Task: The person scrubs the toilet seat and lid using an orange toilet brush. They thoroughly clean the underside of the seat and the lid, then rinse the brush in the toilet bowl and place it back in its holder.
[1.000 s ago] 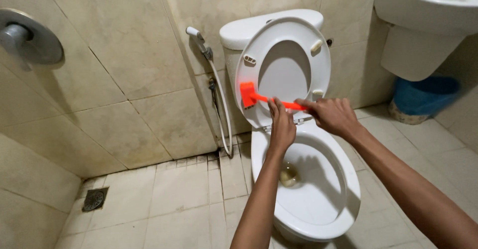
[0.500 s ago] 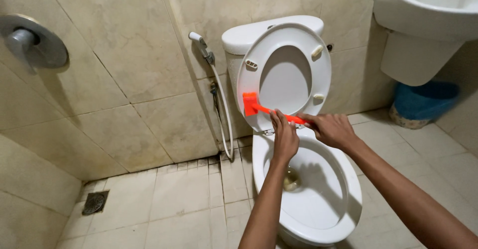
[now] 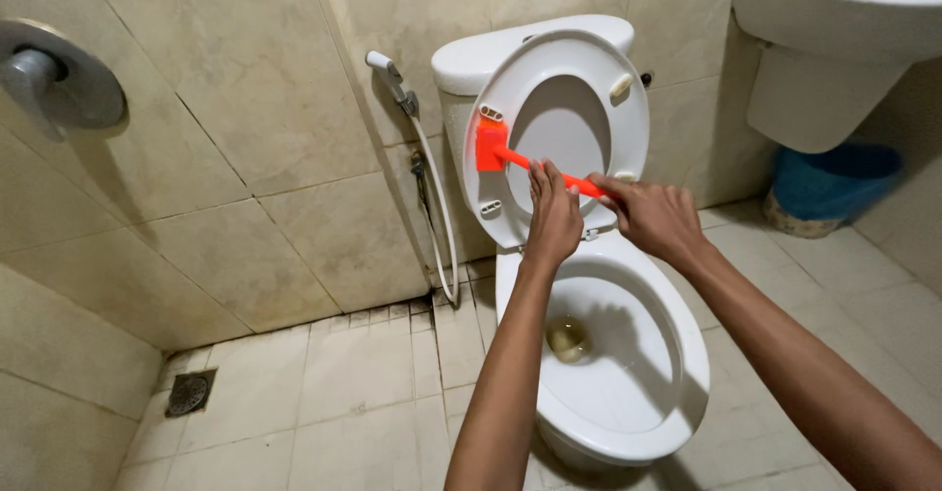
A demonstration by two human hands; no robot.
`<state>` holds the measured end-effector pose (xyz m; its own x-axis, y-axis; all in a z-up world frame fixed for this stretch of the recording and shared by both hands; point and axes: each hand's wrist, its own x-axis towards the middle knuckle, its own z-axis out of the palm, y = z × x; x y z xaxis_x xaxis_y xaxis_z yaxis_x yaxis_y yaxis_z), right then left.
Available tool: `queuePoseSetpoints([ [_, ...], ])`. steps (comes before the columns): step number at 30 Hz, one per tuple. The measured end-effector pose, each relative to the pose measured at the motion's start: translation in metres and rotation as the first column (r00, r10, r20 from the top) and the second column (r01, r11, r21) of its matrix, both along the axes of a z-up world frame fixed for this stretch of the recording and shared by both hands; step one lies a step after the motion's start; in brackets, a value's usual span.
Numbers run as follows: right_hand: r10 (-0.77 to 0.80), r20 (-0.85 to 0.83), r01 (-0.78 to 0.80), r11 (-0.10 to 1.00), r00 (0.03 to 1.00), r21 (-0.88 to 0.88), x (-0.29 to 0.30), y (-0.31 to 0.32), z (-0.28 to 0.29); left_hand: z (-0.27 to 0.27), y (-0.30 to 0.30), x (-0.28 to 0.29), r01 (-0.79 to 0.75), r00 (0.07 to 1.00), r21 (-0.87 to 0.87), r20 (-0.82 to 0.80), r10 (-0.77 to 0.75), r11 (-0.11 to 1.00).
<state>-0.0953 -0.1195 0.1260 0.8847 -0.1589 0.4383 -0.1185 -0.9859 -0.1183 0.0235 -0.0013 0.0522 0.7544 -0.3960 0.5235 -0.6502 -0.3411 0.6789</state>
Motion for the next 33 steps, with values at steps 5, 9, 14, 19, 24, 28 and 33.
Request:
queuePoseSetpoints([
  [5, 0.073, 0.033, -0.073, 0.997, 0.997, 0.018, -0.003, 0.007, -0.027, -0.026, 0.009, -0.006, -0.015, 1.0, 0.027, 0.004, 0.015, 1.0],
  [9, 0.06, -0.095, -0.064, 0.997, 0.994, -0.035, -0.013, 0.022, -0.031, -0.038, 0.026, -0.016, -0.022, 0.996, 0.068, -0.087, 0.028, 0.997],
  [14, 0.04, -0.108, -0.048, 0.996, 0.993, -0.079, -0.003, 0.011, -0.06, -0.062, 0.021, -0.014, -0.018, 0.986, 0.078, -0.165, 0.031, 0.997],
  [19, 0.01, -0.122, -0.031, 0.985, 0.992, -0.17, -0.006, 0.014, -0.035, -0.061, 0.01, 0.005, 0.006, 0.992, 0.139, -0.125, 0.011, 0.99],
  [24, 0.019, 0.09, -0.002, 0.983, 0.996, -0.185, -0.007, 0.028, 0.01, -0.011, 0.008, 0.013, -0.026, 1.0, -0.059, 0.014, 0.027, 0.998],
  [28, 0.016, 0.123, 0.002, 0.989, 0.992, -0.15, -0.003, 0.033, 0.013, 0.017, 0.017, 0.011, -0.023, 0.998, -0.085, 0.049, 0.027, 0.996],
  [33, 0.05, 0.139, -0.048, 0.999, 0.989, -0.021, 0.006, 0.014, -0.036, -0.024, 0.01, 0.012, -0.036, 0.999, 0.013, 0.03, 0.036, 0.999],
])
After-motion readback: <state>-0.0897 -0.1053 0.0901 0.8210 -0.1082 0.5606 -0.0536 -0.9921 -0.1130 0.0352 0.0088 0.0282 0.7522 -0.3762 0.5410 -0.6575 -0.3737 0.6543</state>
